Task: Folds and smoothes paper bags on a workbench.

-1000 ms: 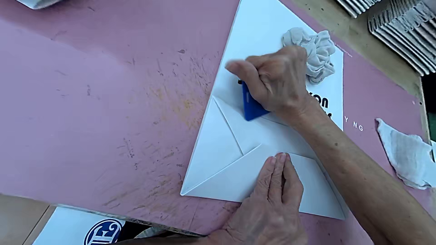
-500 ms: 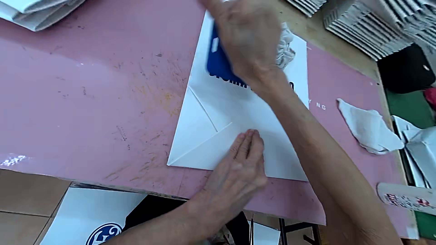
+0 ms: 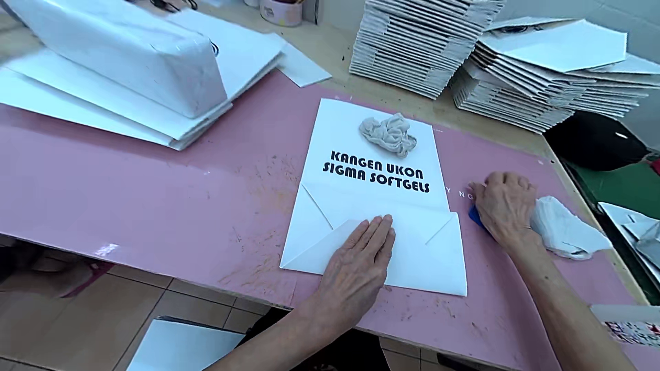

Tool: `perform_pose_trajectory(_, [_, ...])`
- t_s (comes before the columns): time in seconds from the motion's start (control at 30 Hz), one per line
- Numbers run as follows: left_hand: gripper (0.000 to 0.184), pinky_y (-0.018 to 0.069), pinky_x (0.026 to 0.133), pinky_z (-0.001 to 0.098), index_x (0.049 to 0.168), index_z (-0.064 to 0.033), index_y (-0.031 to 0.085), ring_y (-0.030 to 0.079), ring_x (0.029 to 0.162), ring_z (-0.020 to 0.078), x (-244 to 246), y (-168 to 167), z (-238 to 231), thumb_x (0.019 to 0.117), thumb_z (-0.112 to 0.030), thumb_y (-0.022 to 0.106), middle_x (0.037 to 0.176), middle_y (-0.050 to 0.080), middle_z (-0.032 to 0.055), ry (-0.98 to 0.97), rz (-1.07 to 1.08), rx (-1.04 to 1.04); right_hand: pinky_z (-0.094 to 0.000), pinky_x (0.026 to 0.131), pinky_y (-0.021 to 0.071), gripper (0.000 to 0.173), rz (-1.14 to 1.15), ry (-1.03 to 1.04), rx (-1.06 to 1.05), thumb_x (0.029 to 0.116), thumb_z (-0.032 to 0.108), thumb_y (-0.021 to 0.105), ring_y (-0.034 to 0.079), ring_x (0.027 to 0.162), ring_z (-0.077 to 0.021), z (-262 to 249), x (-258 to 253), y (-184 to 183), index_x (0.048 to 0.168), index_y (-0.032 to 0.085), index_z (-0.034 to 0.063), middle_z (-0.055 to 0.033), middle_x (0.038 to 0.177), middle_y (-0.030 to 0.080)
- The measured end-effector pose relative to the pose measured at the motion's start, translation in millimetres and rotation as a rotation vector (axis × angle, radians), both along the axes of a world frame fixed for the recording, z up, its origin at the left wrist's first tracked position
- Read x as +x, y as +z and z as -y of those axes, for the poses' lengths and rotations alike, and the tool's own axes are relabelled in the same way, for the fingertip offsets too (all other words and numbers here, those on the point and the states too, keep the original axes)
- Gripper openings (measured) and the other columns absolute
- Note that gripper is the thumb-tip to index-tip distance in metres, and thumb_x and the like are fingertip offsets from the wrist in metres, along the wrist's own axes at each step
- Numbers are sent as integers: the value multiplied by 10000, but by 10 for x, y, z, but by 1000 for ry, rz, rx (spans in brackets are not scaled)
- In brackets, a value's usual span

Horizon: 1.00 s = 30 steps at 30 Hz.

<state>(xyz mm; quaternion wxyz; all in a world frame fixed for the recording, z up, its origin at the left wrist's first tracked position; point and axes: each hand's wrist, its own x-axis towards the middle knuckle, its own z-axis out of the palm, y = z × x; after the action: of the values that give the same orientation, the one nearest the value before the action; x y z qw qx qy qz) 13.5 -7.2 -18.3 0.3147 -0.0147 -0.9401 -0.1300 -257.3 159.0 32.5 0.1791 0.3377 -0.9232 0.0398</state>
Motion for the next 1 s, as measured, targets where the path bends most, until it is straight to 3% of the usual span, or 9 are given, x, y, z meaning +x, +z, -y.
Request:
perform_pose_trajectory(0.07, [412, 419, 1147, 404, 1324, 47, 641, 597, 1323, 312, -11, -4, 8, 931, 46, 519, 1399, 626, 191, 14, 4, -26, -722, 1002, 394, 345, -51, 244, -5, 1028, 115, 559, 514, 1222, -610, 356, 107, 51, 1219, 589, -171, -416, 1324, 524])
perform_pose_trajectory(0.13, [443, 402, 1160, 428, 1346, 28, 633, 578, 1340, 333, -22, -12, 16, 913, 41, 537, 1415, 616, 184, 18, 6, -37, -695, 1116, 317, 390, -106, 493, -15, 1048, 164, 524, 446, 1375, -546, 773, 237, 73, 1340, 593, -85, -339, 1486, 470])
perform_pose_trajectory(0.27, [471, 335, 1200, 469, 1410, -58, 608, 502, 1400, 388, -13, 9, 52, 945, -36, 541, 1469, 556, 220, 24, 47, -17, -708, 1150, 244, 446, -6, 793, -37, 1059, 280, 467, 406, 1433, -505, 1353, 248, 8, 1351, 639, -9, -234, 1535, 484])
perform_pose_trajectory(0.37, [485, 328, 1201, 488, 1435, -118, 601, 493, 1401, 411, -19, 16, 68, 958, -87, 520, 1471, 540, 253, 40, 76, 4, -769, 1116, 219, 398, 103, 700, 26, 1076, 210, 449, 456, 1387, -522, 1409, -75, 78, 1338, 644, -17, -247, 1472, 546])
perform_pose_trajectory(0.47, [478, 355, 1177, 517, 1428, -122, 609, 518, 1378, 417, -22, -8, 67, 966, -105, 491, 1461, 549, 258, 23, 91, 37, -838, 1087, 142, 337, 101, 454, 68, 1055, 120, 515, 399, 1370, -614, 1221, -346, 193, 1296, 643, -78, -357, 1445, 505])
perform_pose_trajectory(0.57, [474, 302, 1202, 529, 1452, -117, 585, 470, 1419, 413, -20, -23, 84, 1045, -294, 418, 1501, 507, 258, 10, 133, 18, -748, 1116, 260, 305, 87, 404, -44, 1023, 58, 524, 414, 1374, -592, 944, -139, 357, 1234, 642, -128, -392, 1459, 461])
perform_pose_trajectory(0.7, [858, 218, 1231, 548, 1516, -83, 493, 377, 1475, 430, -9, -16, 93, 969, -721, 323, 1557, 418, 286, -6, 197, -4, -590, 978, 501, 351, 253, 620, -86, 1044, 167, 549, 651, 1170, -447, 426, 615, 340, 1278, 650, -76, -274, 1311, 646])
perform_pose_trajectory(0.93, [1261, 245, 1203, 614, 1503, 5, 472, 386, 1450, 486, 284, 22, -30, 717, -970, 322, 1530, 415, 342, -32, 219, -23, -555, 1138, 405, 435, 238, 703, -208, 1022, 220, 466, 575, 1326, -408, 73, 1169, -231, 1296, 672, -48, -206, 1384, 635])
perform_pose_trajectory(1.0, [1190, 301, 1177, 613, 1488, -1, 492, 440, 1412, 490, 514, -10, -106, 697, -889, 528, 1497, 458, 342, -21, 195, -55, -528, 1142, 412, 444, 213, 701, -220, 1030, 242, 453, 572, 1336, -385, -2, 1395, -263, 1294, 679, -35, -188, 1388, 637])
